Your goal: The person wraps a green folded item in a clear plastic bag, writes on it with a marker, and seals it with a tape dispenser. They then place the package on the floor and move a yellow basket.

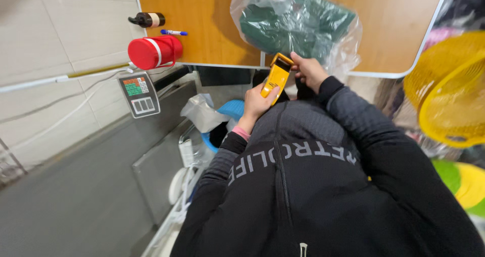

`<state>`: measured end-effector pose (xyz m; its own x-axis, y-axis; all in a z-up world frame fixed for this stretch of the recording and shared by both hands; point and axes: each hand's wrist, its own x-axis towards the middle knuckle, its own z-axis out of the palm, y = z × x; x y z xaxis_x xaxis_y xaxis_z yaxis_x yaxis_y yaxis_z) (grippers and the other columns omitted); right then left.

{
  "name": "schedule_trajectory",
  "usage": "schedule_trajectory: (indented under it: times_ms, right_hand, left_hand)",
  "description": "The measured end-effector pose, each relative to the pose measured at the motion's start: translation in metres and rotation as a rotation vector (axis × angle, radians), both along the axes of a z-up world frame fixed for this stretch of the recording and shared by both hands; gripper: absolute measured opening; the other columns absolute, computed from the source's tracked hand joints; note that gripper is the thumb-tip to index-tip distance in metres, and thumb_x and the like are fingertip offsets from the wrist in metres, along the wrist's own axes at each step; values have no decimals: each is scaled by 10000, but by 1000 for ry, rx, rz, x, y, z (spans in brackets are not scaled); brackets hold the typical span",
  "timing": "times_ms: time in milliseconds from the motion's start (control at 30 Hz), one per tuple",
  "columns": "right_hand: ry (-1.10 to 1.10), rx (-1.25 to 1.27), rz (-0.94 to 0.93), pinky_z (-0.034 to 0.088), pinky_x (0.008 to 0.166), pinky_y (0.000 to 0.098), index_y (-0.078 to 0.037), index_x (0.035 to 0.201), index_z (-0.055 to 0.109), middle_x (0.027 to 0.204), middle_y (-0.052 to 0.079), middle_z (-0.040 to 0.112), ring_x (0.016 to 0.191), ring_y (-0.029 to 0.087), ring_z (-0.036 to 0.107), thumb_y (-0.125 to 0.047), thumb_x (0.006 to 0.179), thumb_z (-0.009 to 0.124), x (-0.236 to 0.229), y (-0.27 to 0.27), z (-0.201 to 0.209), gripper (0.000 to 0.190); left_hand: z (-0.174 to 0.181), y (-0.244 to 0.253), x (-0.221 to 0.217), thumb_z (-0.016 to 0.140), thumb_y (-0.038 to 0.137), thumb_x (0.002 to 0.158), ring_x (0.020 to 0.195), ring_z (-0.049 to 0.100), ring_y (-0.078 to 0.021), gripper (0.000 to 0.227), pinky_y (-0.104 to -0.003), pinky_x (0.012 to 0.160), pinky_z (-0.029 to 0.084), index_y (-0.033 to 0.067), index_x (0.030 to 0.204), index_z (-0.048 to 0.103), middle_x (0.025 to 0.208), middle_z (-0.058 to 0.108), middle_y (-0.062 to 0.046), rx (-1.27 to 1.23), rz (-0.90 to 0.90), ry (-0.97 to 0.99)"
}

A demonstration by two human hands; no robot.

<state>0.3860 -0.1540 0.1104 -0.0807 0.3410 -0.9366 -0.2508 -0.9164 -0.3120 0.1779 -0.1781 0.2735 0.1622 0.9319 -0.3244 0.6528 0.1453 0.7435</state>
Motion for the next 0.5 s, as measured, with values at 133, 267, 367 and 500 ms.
schedule_trajectory:
  times_ms: [133, 267, 367, 500]
  right_hand:
    - [150, 101, -197, 427, 531, 281, -165, 1013, 721, 890, -26, 675, 678, 100, 588, -485, 976, 740, -2, 8, -31, 323]
    - [185, 22, -58, 460, 532, 284, -190, 1067, 732, 918, -15, 736, 683, 123, 642, -519, 966, 645, 0, 19, -34, 355]
    - [216, -42, -215, 549, 662, 344, -114, 1102, 710, 961, 37, 744, 765, 191, 684, -455, 1018, 628, -6, 23, -30, 360]
    - [388, 34, -343, 607, 798, 376, -87, 1148, 707, 1020, 55, 757, 859, 218, 711, -374, 1063, 551, -6, 30, -26, 338]
  left_hand:
    - [15, 10, 20, 707, 570, 843, 811, 720, -421, 489, -500, 707, 567, 91, 915, 777, 814, 729, -220, -117, -15, 234]
    - [35, 16, 37, 666, 618, 824, 827, 730, -410, 528, -510, 756, 574, 106, 876, 786, 818, 744, -202, -183, -9, 322]
    - [42, 22, 47, 681, 586, 808, 846, 728, -409, 507, -514, 765, 569, 97, 901, 777, 850, 749, -202, -166, 2, 341]
    - [44, 27, 60, 694, 536, 797, 863, 730, -398, 478, -512, 789, 560, 77, 908, 770, 879, 758, -184, -149, -39, 336]
